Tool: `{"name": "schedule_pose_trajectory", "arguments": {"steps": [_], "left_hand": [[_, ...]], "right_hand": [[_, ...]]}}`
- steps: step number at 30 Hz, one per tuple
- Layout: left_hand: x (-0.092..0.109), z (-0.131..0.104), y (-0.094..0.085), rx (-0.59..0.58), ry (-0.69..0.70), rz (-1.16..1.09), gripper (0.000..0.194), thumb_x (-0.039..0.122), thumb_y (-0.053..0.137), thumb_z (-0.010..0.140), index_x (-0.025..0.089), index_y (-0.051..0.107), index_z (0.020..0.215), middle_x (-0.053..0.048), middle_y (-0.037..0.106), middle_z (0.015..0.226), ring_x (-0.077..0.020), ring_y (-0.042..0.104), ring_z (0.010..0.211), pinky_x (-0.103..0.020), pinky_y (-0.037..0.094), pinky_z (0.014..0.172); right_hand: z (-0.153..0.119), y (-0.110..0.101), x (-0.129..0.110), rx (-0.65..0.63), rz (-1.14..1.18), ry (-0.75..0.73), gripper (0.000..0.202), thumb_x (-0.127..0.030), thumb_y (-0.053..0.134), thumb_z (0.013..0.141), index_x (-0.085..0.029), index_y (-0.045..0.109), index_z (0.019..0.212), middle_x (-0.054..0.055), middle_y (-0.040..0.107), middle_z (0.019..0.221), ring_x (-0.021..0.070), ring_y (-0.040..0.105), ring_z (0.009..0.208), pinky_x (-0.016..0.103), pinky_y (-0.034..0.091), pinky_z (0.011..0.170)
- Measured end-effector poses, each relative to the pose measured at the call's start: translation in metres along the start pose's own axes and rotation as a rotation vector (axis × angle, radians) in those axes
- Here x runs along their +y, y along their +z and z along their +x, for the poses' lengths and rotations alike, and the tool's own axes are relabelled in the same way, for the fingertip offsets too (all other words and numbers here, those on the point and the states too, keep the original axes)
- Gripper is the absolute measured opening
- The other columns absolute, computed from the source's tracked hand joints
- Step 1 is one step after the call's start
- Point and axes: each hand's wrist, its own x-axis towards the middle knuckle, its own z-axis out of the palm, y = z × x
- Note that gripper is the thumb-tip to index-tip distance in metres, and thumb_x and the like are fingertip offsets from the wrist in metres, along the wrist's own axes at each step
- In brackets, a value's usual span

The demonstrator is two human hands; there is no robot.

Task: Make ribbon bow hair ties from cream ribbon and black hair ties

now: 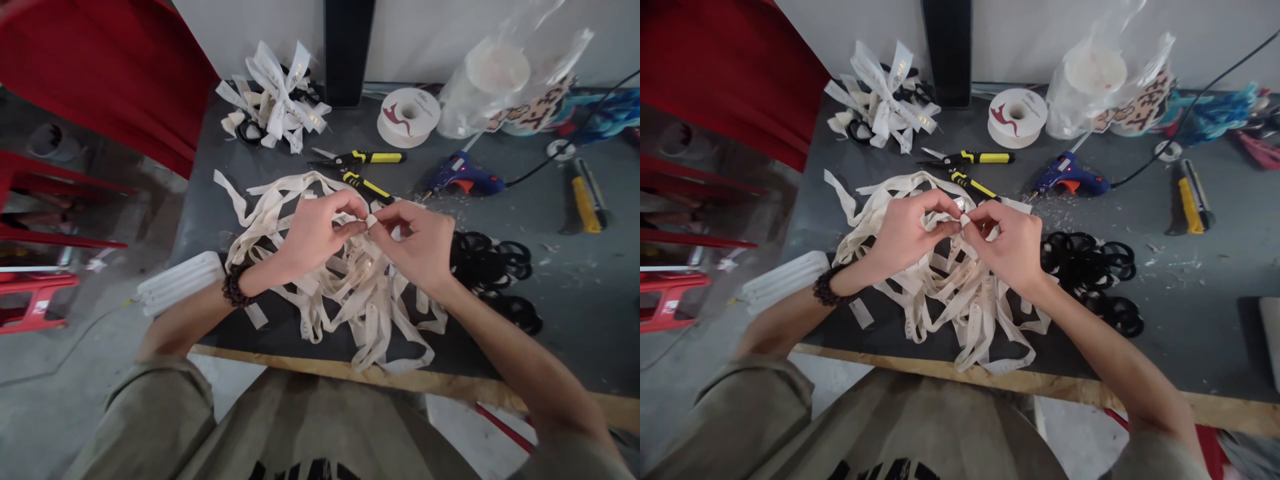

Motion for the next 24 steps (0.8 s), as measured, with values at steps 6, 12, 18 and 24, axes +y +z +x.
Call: {"name": "schedule_pose_trajectory", "arguments": {"steps": [6,12,18,24], "left_hand": [[-0.002,-0.002,0.001,-0.003,0.004,0.073,0.005,0.019,0.083,0.095,0.023,0.083,0.097,0.0,0.087,0.096,-0.0188,0.082,0.09,-0.029,0.06,0.081],[0.0,0.001,-0.01,0.049,0.071,0.21,0.006,0.021,0.085,0.091,0.027,0.084,0.089,0.003,0.087,0.092,-0.0201,0.082,0.087,-0.034,0.058,0.08],[0.005,0.005,-0.014,0.007,0.038,0.129,0.009,0.017,0.086,0.086,0.025,0.081,0.084,0.003,0.085,0.09,-0.0191,0.079,0.088,-0.034,0.058,0.085],[0.007,0.004,-0.015,0.034,0.09,0.09,0.018,0.011,0.083,0.086,0.022,0.071,0.078,0.003,0.082,0.088,-0.0183,0.078,0.088,-0.033,0.058,0.083]], "right_hand": [[0.001,0.0,0.001,0.033,-0.078,-0.054,0.013,-0.019,0.073,0.085,-0.022,0.068,0.073,-0.003,0.071,0.065,0.0118,0.06,0.057,0.027,0.049,0.062],[0.0,0.001,0.005,0.025,-0.116,-0.109,0.007,-0.02,0.072,0.086,-0.023,0.072,0.079,-0.003,0.073,0.068,0.0127,0.062,0.059,0.027,0.05,0.063],[0.0,0.001,0.007,0.036,-0.122,-0.161,0.008,-0.017,0.073,0.087,-0.023,0.076,0.082,-0.003,0.076,0.071,0.0131,0.065,0.061,0.027,0.051,0.064],[0.001,0.0,0.007,0.036,-0.145,-0.158,0.008,-0.019,0.078,0.089,-0.024,0.078,0.082,-0.003,0.077,0.072,0.0136,0.065,0.06,0.029,0.051,0.064]]}}
